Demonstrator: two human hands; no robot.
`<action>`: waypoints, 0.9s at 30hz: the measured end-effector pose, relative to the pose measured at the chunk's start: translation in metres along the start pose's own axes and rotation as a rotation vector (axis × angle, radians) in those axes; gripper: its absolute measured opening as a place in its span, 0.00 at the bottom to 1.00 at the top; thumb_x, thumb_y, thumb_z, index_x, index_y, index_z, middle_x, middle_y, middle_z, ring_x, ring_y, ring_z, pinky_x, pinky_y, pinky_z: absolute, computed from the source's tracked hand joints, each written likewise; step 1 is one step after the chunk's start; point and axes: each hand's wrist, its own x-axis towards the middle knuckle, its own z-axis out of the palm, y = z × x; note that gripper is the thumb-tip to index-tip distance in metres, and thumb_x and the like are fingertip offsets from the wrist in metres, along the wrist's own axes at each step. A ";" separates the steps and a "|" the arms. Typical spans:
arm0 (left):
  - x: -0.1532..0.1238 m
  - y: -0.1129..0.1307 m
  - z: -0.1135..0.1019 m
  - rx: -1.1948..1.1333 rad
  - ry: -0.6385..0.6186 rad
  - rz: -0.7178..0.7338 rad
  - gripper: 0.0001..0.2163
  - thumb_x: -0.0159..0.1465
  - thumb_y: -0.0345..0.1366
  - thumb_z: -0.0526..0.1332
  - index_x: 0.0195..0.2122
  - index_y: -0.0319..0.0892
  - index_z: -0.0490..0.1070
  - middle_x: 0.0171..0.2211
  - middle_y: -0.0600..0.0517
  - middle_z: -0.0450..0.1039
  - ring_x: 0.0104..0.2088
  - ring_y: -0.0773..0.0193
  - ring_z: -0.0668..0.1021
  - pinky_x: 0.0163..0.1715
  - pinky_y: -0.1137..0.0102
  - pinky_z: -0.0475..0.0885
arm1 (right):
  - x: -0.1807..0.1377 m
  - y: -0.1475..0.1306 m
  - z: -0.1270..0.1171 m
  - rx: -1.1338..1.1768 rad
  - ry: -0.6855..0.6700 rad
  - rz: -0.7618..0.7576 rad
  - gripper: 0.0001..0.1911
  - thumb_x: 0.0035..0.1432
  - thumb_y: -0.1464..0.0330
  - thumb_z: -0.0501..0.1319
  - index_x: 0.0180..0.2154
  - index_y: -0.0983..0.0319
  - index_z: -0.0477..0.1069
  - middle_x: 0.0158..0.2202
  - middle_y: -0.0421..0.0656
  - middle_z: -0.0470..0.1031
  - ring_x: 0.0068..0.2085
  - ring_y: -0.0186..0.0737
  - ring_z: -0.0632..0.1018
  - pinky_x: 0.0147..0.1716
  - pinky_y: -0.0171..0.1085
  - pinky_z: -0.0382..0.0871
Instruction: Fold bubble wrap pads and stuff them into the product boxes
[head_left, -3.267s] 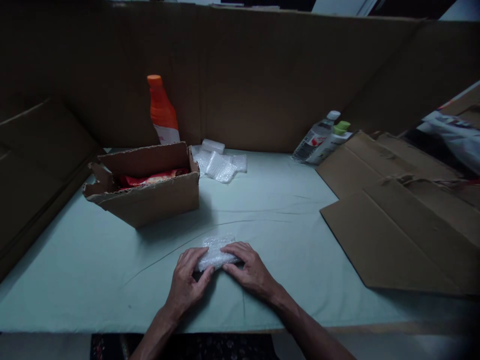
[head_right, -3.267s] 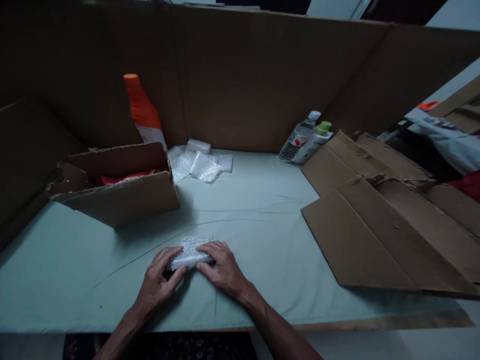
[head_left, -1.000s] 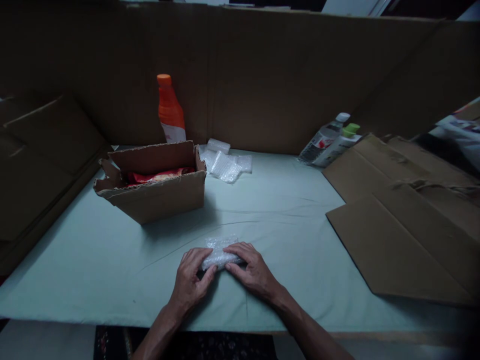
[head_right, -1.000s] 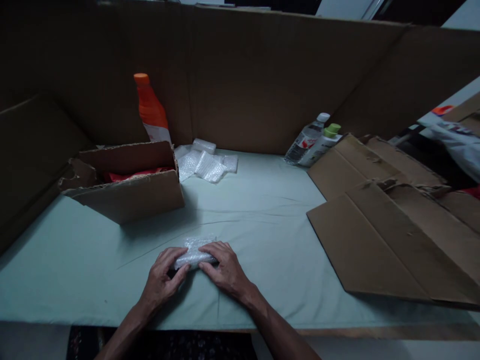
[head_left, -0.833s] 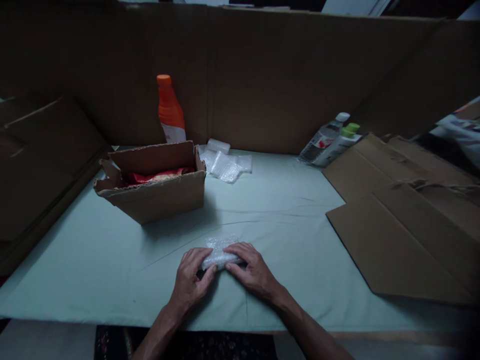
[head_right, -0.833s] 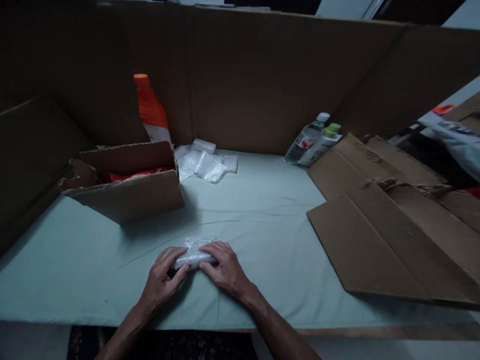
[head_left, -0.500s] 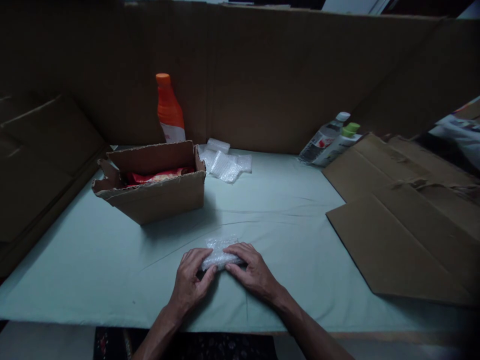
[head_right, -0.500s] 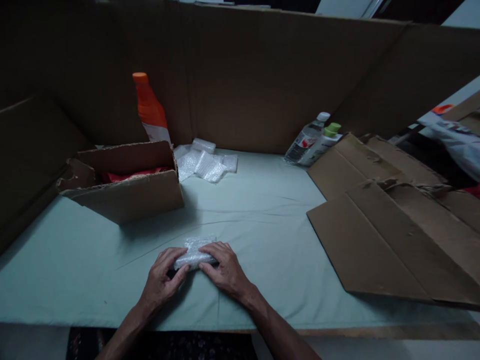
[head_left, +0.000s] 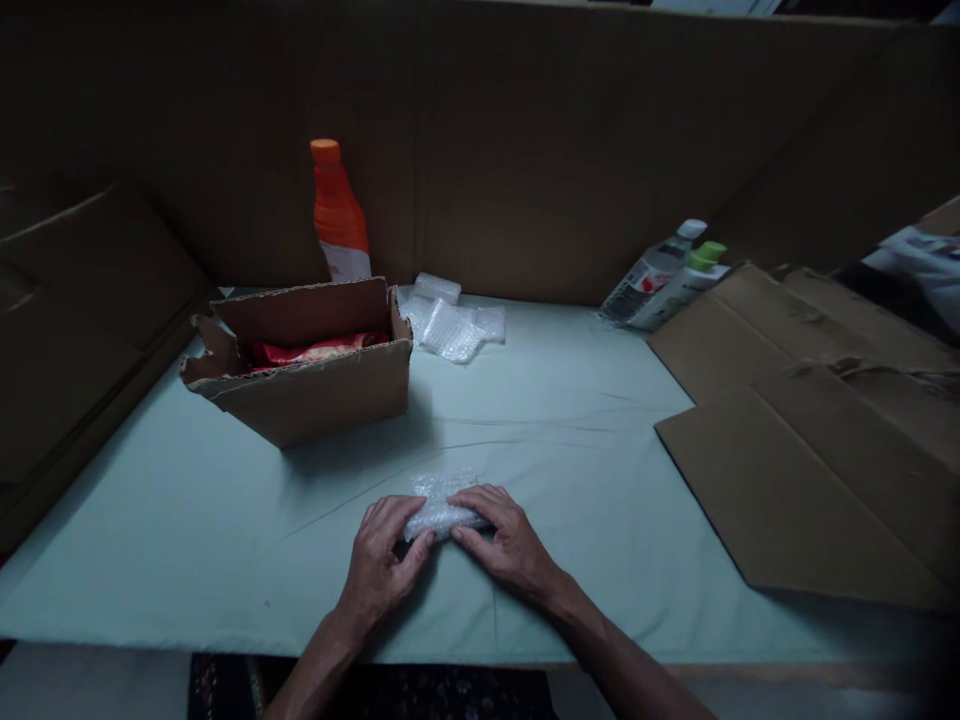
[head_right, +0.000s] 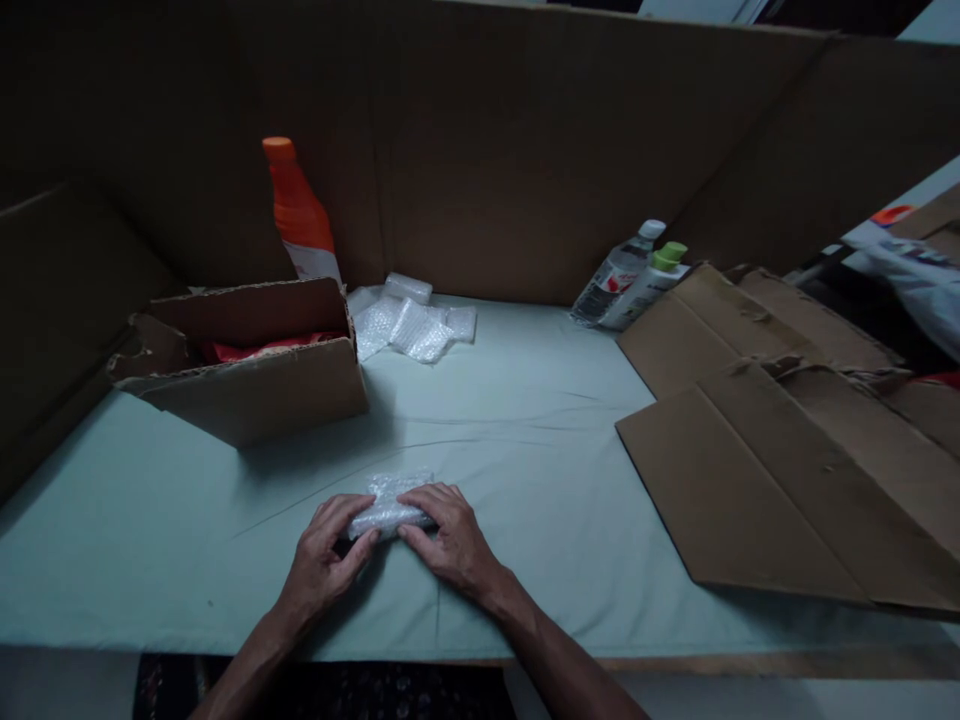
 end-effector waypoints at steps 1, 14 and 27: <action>0.000 0.000 0.000 -0.002 0.001 0.002 0.10 0.65 0.34 0.62 0.48 0.42 0.73 0.41 0.47 0.80 0.41 0.57 0.80 0.41 0.62 0.75 | 0.000 0.000 0.000 0.001 -0.001 0.001 0.13 0.60 0.70 0.64 0.48 0.59 0.76 0.45 0.46 0.81 0.47 0.46 0.79 0.50 0.47 0.68; -0.002 0.005 -0.017 -0.037 -0.057 -0.100 0.11 0.64 0.37 0.63 0.47 0.42 0.76 0.39 0.48 0.81 0.39 0.59 0.81 0.39 0.66 0.76 | 0.007 -0.011 -0.010 0.069 -0.156 0.066 0.15 0.59 0.69 0.66 0.49 0.59 0.77 0.45 0.45 0.81 0.47 0.44 0.78 0.51 0.45 0.70; 0.011 0.000 -0.021 0.139 -0.244 -0.155 0.13 0.65 0.38 0.60 0.48 0.41 0.76 0.44 0.44 0.82 0.39 0.55 0.82 0.41 0.61 0.77 | 0.001 -0.006 -0.013 -0.198 -0.042 -0.020 0.15 0.62 0.69 0.62 0.51 0.60 0.74 0.50 0.49 0.79 0.52 0.49 0.77 0.52 0.52 0.69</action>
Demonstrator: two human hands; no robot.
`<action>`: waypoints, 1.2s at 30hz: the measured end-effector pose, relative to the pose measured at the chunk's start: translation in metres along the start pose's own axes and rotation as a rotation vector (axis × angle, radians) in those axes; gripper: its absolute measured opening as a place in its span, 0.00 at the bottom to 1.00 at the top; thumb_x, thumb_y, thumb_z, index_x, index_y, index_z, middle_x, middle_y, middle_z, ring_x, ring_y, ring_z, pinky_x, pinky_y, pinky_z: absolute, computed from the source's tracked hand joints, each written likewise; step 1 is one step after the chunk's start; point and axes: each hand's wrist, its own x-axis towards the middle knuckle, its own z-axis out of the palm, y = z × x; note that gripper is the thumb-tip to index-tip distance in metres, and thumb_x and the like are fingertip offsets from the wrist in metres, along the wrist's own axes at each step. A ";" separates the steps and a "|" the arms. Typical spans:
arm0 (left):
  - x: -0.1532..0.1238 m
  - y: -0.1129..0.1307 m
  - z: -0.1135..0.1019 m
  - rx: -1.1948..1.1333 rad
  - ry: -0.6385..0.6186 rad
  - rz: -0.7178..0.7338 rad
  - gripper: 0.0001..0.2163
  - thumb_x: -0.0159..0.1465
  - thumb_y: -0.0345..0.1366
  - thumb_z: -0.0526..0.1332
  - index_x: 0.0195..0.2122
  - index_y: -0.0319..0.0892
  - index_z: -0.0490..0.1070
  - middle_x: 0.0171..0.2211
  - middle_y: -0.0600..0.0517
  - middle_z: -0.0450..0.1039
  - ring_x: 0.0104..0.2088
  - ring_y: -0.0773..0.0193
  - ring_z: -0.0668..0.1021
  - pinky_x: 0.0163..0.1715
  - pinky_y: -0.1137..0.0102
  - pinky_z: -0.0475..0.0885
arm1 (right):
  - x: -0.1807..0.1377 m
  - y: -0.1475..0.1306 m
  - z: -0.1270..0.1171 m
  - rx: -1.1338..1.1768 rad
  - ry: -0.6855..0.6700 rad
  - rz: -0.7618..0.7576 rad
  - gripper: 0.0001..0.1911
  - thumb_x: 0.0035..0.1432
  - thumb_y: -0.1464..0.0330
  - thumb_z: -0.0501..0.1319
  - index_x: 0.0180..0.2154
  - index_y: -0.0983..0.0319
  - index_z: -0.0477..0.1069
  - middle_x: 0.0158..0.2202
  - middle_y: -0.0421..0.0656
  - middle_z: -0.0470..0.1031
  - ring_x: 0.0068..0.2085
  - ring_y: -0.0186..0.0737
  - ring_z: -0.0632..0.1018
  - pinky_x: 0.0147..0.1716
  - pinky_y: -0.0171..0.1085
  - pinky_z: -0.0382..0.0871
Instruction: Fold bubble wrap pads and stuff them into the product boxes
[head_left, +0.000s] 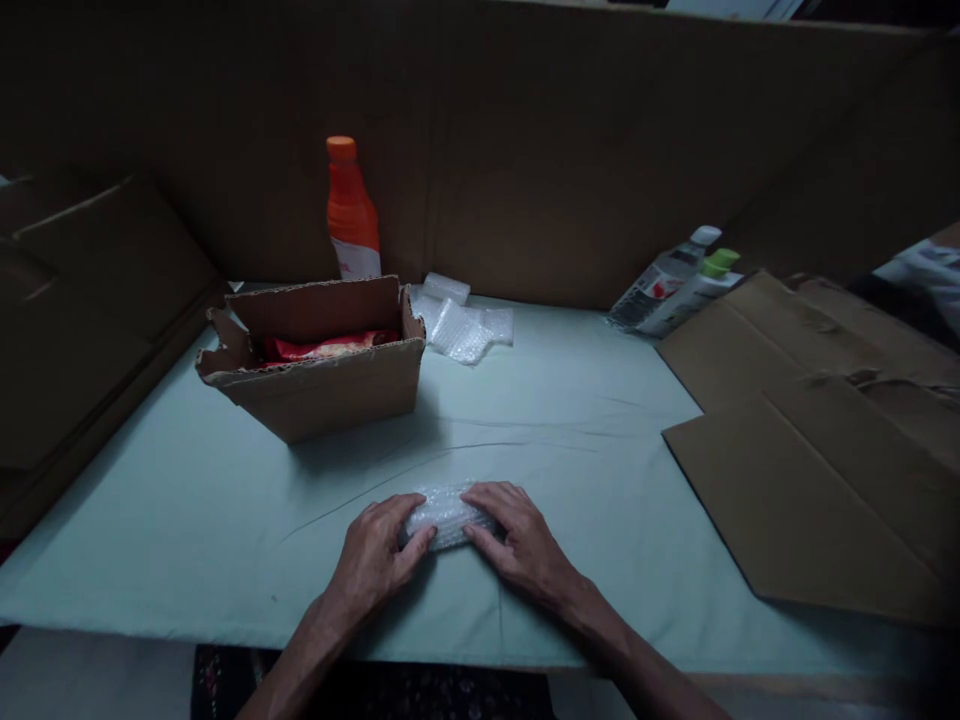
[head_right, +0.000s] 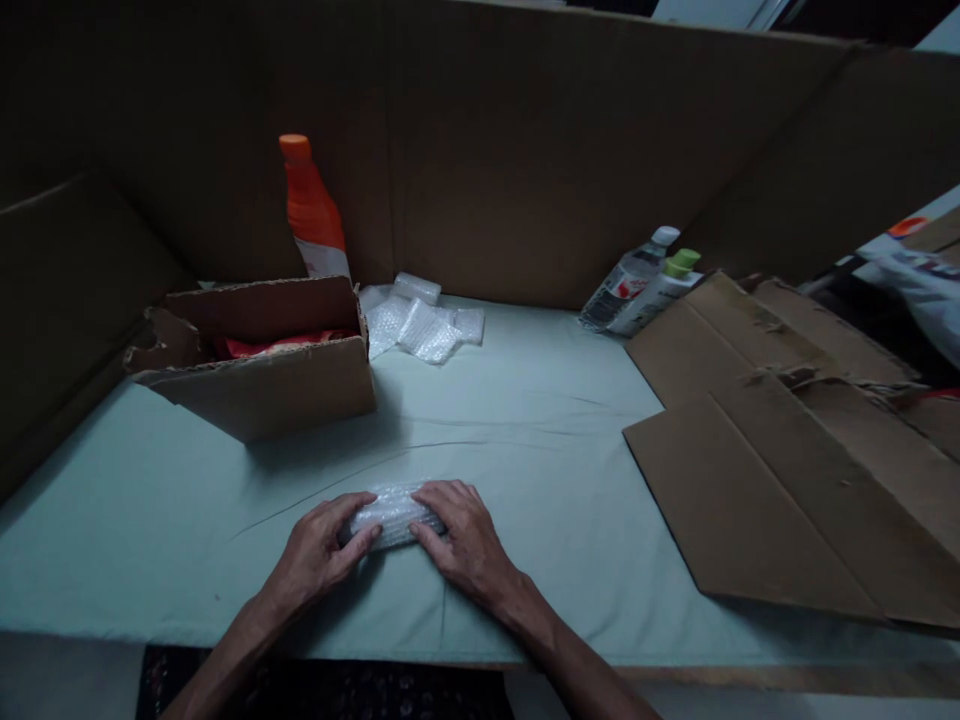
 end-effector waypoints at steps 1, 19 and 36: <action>0.001 0.001 0.000 0.017 -0.005 -0.001 0.14 0.65 0.39 0.60 0.48 0.40 0.76 0.43 0.44 0.82 0.38 0.54 0.82 0.40 0.61 0.77 | 0.001 0.002 0.000 -0.032 0.012 0.012 0.16 0.61 0.68 0.63 0.51 0.60 0.74 0.51 0.50 0.78 0.53 0.51 0.76 0.53 0.53 0.68; -0.002 -0.008 -0.006 -0.359 0.054 -0.109 0.20 0.62 0.35 0.60 0.56 0.40 0.70 0.51 0.41 0.73 0.51 0.53 0.76 0.51 0.58 0.73 | 0.021 -0.014 0.007 0.277 0.026 -0.127 0.05 0.61 0.74 0.60 0.39 0.59 0.69 0.41 0.45 0.76 0.42 0.39 0.78 0.41 0.36 0.73; -0.001 -0.004 -0.027 -0.570 -0.025 -0.234 0.05 0.60 0.36 0.61 0.34 0.43 0.73 0.46 0.44 0.75 0.49 0.54 0.77 0.50 0.62 0.69 | 0.031 -0.013 0.016 0.196 -0.023 -0.049 0.07 0.61 0.64 0.62 0.41 0.59 0.74 0.57 0.52 0.73 0.57 0.52 0.74 0.55 0.50 0.70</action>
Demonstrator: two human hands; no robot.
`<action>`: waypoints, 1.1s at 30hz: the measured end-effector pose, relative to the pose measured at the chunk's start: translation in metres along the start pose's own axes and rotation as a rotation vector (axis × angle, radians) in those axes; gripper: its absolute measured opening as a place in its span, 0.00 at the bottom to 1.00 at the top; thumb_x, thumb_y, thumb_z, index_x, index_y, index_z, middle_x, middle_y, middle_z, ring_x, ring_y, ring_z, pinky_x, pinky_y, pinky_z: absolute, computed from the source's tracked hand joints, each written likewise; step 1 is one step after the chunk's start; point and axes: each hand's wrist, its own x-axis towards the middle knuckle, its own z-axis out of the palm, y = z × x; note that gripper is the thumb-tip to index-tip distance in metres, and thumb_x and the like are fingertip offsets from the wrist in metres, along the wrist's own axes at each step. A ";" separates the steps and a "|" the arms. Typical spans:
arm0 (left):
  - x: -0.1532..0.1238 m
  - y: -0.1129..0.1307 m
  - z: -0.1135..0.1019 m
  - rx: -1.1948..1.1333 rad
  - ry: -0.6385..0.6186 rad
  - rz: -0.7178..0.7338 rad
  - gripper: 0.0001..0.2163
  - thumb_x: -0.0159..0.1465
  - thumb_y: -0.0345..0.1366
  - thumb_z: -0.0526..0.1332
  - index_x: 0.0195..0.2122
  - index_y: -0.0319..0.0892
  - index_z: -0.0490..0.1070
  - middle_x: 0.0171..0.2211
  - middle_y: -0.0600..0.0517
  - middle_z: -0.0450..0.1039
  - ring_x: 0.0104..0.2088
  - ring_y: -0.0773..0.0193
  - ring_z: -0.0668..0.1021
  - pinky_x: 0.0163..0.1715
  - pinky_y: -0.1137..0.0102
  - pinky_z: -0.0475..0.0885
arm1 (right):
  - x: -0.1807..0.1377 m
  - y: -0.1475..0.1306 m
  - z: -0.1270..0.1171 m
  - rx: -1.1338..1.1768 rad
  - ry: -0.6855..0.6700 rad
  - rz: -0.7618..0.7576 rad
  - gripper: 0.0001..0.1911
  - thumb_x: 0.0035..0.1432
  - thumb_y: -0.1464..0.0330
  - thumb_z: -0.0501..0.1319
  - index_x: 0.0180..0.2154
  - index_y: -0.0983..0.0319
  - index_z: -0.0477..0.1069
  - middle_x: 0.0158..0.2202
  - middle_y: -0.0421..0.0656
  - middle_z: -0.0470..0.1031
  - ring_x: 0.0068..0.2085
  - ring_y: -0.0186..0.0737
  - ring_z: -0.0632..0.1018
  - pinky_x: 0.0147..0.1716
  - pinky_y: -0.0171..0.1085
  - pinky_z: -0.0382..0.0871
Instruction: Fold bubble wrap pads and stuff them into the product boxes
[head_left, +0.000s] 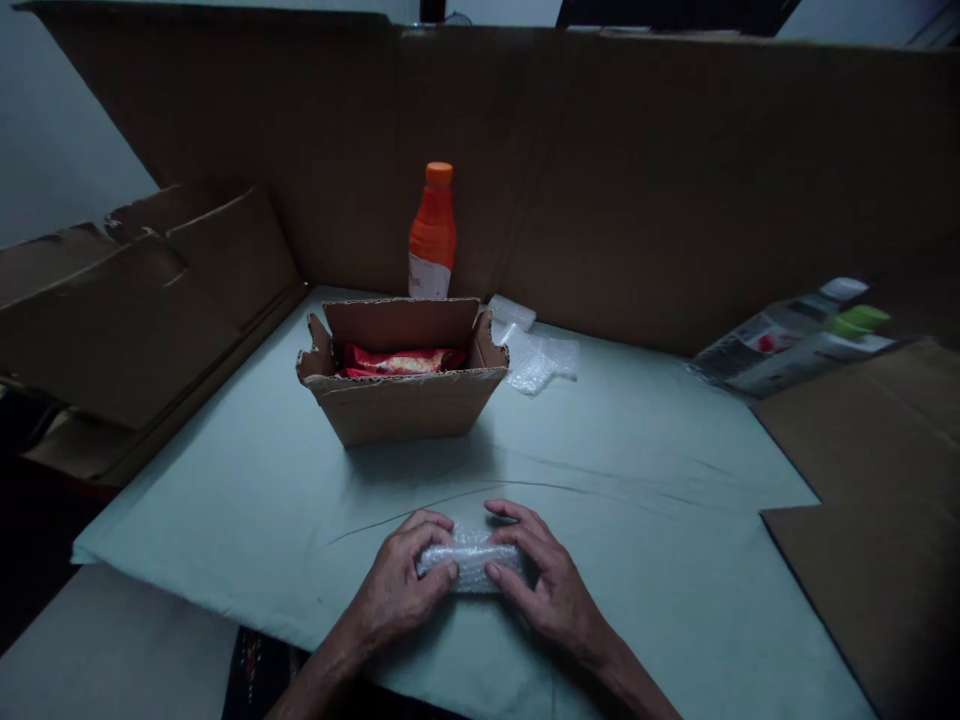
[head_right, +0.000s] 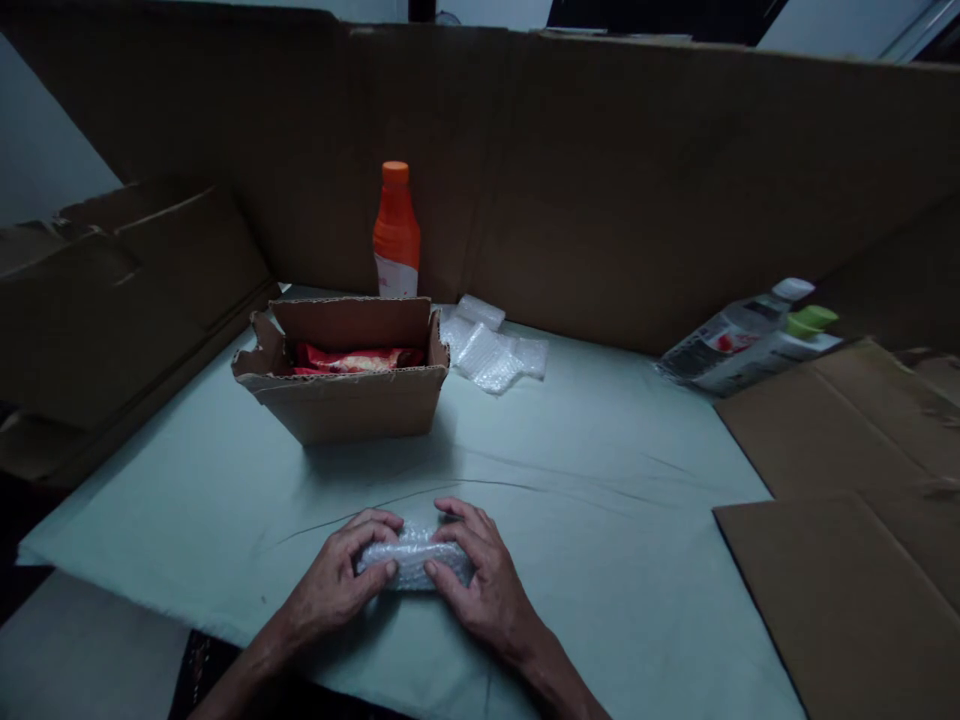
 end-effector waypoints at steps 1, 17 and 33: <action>0.000 0.001 0.000 -0.019 -0.003 -0.013 0.05 0.59 0.37 0.61 0.34 0.43 0.73 0.46 0.43 0.75 0.49 0.54 0.77 0.50 0.62 0.69 | 0.000 0.001 0.000 0.036 -0.013 0.014 0.09 0.61 0.62 0.62 0.42 0.59 0.74 0.57 0.52 0.72 0.57 0.52 0.74 0.55 0.50 0.69; -0.005 0.002 -0.002 -0.191 -0.049 -0.143 0.12 0.57 0.44 0.65 0.36 0.43 0.78 0.53 0.41 0.74 0.57 0.48 0.73 0.57 0.57 0.64 | 0.005 -0.013 -0.004 0.317 -0.176 0.059 0.25 0.62 0.47 0.58 0.44 0.61 0.76 0.42 0.49 0.78 0.43 0.47 0.78 0.45 0.42 0.73; -0.007 0.000 -0.003 -0.497 0.044 -0.231 0.18 0.58 0.50 0.67 0.39 0.40 0.72 0.31 0.53 0.68 0.31 0.66 0.68 0.33 0.72 0.63 | 0.003 0.008 0.000 0.246 0.109 0.032 0.20 0.64 0.53 0.59 0.50 0.58 0.74 0.52 0.50 0.76 0.54 0.50 0.76 0.53 0.43 0.72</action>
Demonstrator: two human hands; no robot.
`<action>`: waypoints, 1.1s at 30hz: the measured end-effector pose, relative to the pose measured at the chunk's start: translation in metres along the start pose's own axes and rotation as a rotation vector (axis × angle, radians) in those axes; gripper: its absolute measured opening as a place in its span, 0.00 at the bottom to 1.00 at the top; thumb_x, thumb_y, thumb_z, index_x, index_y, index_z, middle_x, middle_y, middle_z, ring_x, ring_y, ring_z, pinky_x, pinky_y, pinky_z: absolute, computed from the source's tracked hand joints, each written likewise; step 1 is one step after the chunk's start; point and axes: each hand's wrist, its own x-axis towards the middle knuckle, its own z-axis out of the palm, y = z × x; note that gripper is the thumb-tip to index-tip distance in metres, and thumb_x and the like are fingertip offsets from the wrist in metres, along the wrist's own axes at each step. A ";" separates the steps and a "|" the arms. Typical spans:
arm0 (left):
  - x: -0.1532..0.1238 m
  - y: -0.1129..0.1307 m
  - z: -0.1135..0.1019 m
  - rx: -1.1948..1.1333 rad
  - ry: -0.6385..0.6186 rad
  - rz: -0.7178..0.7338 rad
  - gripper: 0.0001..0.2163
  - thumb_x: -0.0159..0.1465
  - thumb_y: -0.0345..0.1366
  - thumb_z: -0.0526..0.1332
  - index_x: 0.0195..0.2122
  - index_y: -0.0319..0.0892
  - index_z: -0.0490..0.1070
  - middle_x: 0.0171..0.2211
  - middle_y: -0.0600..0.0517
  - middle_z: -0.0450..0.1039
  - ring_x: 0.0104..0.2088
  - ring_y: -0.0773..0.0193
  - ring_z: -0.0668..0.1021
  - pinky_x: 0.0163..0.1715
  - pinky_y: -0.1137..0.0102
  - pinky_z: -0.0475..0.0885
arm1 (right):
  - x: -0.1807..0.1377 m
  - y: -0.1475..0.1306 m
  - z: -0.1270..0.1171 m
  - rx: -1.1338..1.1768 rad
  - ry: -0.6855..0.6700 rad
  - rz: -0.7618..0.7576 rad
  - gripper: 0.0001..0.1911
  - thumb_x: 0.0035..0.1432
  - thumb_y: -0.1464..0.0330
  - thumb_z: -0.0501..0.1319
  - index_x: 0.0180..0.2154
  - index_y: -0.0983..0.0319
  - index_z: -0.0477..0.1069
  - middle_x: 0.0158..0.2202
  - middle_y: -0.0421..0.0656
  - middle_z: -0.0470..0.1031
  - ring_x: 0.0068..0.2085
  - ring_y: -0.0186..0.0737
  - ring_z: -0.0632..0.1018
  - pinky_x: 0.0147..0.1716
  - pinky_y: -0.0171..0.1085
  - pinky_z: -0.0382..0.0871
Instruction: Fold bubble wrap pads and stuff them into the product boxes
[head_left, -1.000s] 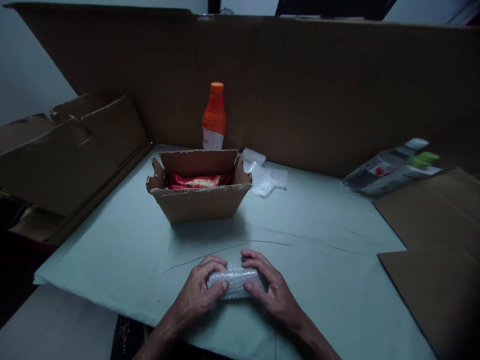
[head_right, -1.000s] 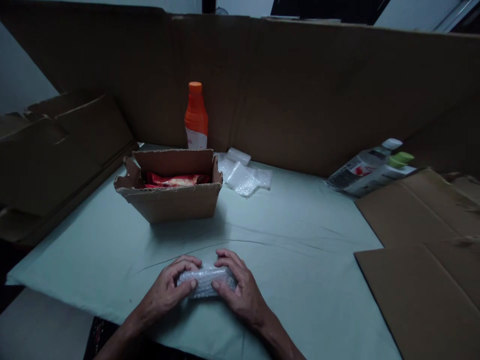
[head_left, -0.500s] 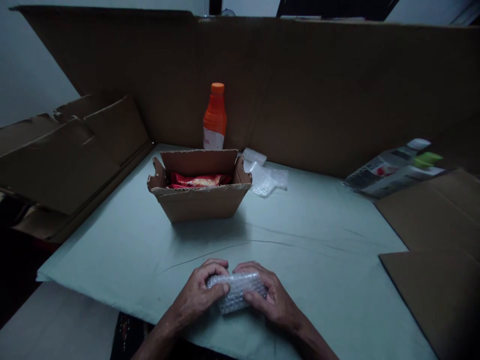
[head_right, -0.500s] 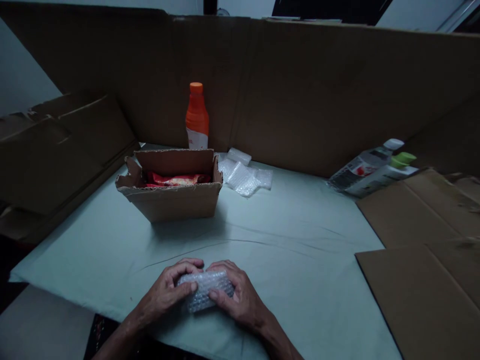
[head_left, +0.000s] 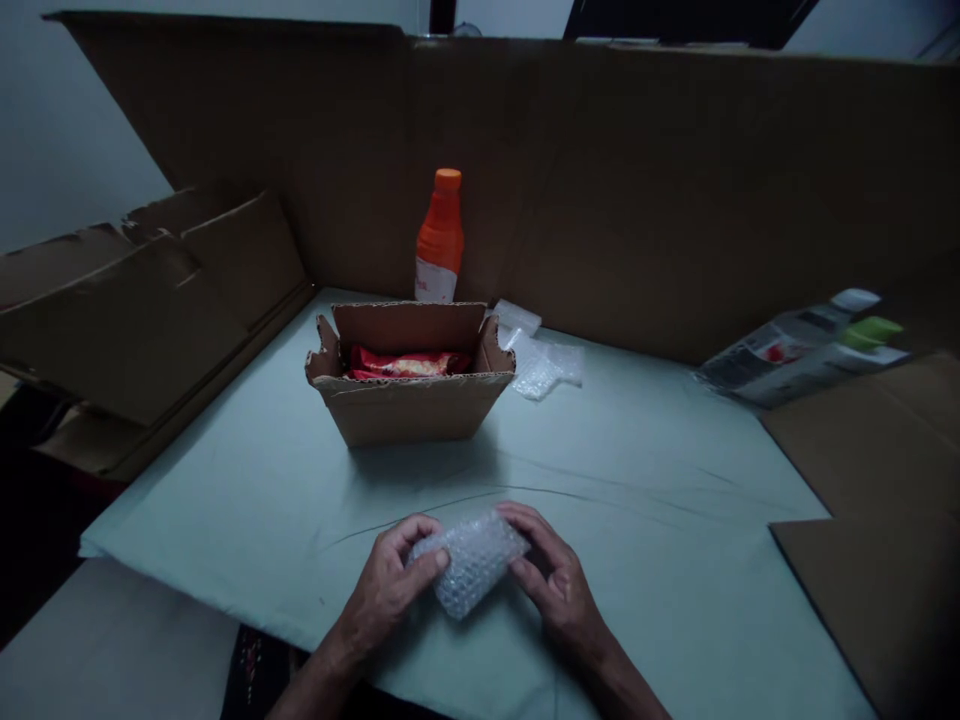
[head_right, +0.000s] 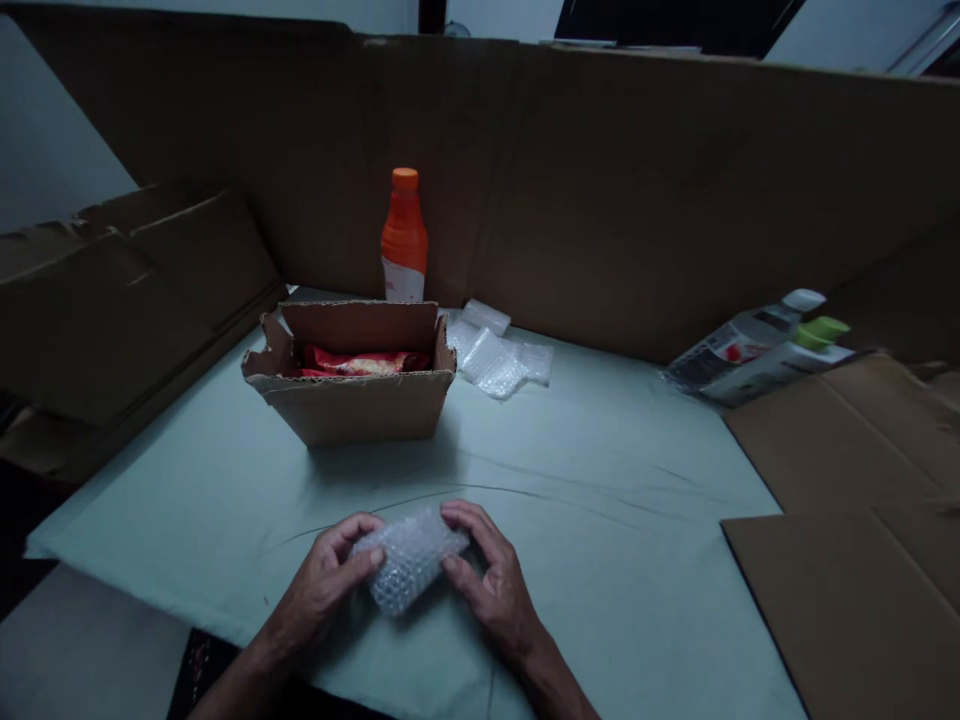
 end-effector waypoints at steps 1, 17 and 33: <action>0.000 -0.001 -0.001 -0.029 0.037 0.011 0.19 0.58 0.50 0.67 0.40 0.40 0.72 0.32 0.52 0.70 0.32 0.66 0.69 0.34 0.72 0.64 | -0.001 0.001 0.000 -0.010 0.036 0.025 0.19 0.65 0.54 0.59 0.50 0.58 0.74 0.51 0.49 0.76 0.53 0.49 0.77 0.51 0.43 0.73; 0.003 -0.005 0.002 0.173 0.490 0.170 0.16 0.60 0.48 0.64 0.40 0.40 0.74 0.32 0.52 0.76 0.32 0.64 0.75 0.34 0.71 0.71 | -0.005 -0.007 0.003 0.107 0.100 0.147 0.13 0.64 0.60 0.61 0.47 0.59 0.72 0.35 0.44 0.77 0.33 0.39 0.77 0.33 0.36 0.74; -0.002 -0.016 0.018 0.432 0.281 0.284 0.11 0.64 0.43 0.60 0.39 0.42 0.75 0.33 0.52 0.76 0.34 0.62 0.76 0.34 0.71 0.70 | -0.003 -0.015 0.015 0.093 -0.235 0.154 0.18 0.62 0.53 0.61 0.40 0.62 0.72 0.32 0.41 0.71 0.32 0.36 0.69 0.32 0.34 0.64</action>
